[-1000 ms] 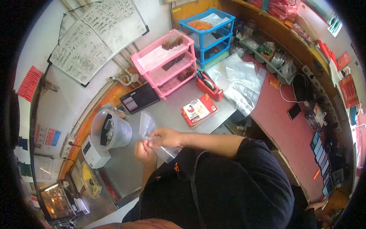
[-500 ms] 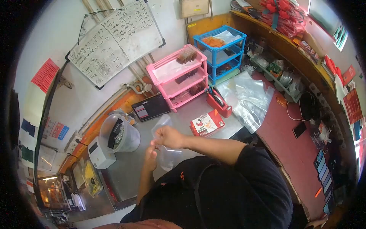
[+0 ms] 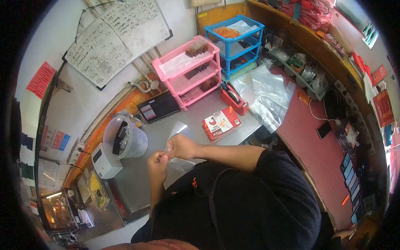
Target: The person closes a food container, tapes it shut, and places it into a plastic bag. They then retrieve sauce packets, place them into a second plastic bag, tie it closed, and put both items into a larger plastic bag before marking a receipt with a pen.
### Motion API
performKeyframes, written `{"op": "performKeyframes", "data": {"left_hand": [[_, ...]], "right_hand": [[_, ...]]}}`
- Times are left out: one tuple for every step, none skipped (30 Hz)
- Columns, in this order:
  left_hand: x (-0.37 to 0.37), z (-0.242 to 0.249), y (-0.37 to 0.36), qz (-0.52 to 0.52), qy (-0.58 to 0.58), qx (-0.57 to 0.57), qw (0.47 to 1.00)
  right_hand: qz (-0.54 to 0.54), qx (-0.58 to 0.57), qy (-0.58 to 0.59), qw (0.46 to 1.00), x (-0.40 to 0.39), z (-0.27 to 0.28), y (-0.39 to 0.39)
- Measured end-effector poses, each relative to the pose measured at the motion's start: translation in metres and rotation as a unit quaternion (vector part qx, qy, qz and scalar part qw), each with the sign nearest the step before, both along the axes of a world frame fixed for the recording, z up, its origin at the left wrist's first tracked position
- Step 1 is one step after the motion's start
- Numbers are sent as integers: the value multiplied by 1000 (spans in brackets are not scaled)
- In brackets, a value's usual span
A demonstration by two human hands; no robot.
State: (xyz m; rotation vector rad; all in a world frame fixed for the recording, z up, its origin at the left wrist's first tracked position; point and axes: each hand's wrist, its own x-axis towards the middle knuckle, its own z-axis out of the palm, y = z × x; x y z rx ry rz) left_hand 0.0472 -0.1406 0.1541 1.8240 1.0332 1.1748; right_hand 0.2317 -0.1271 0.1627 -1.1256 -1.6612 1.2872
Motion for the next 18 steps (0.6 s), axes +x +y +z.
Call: {"op": "performKeyframes", "data": {"left_hand": [[0,5,-4,-24,12,-73,997],[1,13,-8,-47,24,-146,988],[1,16,-11,-70,36,-218,973],[-2,11,-10,-88,19,-245,965],[-5,6,-5,-105,2,-271,957],[-7,2,-3,-123,-15,-297,947],[-7,-1,-3,-115,-40,-317,940],[-5,1,-4,-108,-64,-337,933],[-4,1,-3,-100,-87,-356,925],[-5,-1,-2,-62,-63,-294,952],[-5,-5,0,-23,-39,-228,973],[-5,-8,4,16,-16,-160,987],[-8,-8,9,55,62,-52,995],[-12,-8,15,92,139,56,984],[-12,-3,18,128,214,161,955],[-7,3,16,154,234,209,937],[-9,-2,18,149,264,183,935],[-14,-13,22,143,293,156,932]], "right_hand": [[-3,-3,-7,1000,-3,-7,-1],[-5,-6,-15,1000,-7,-11,-3],[-7,-9,-21,1000,-11,-15,-5],[-13,18,-76,997,-12,-17,-9],[-18,46,-132,990,-10,-12,-11],[-24,74,-186,979,-9,-10,-13],[-12,76,-159,984,-7,-12,-13],[-1,77,-131,988,-7,-14,-14],[9,78,-102,992,-6,-14,-15],[-32,76,-85,993,-5,-13,-17],[-38,38,-43,998,-2,-14,-14],[-43,2,-1,999,2,-16,-9],[-47,-34,41,998,4,-19,-6],[-95,-46,82,991,2,-30,-3],[-139,-42,141,979,1,-42,2],[-182,-38,198,962,2,-53,10],[-225,-34,255,940,3,-59,16],[-245,-98,345,901,6,-40,17]]}}
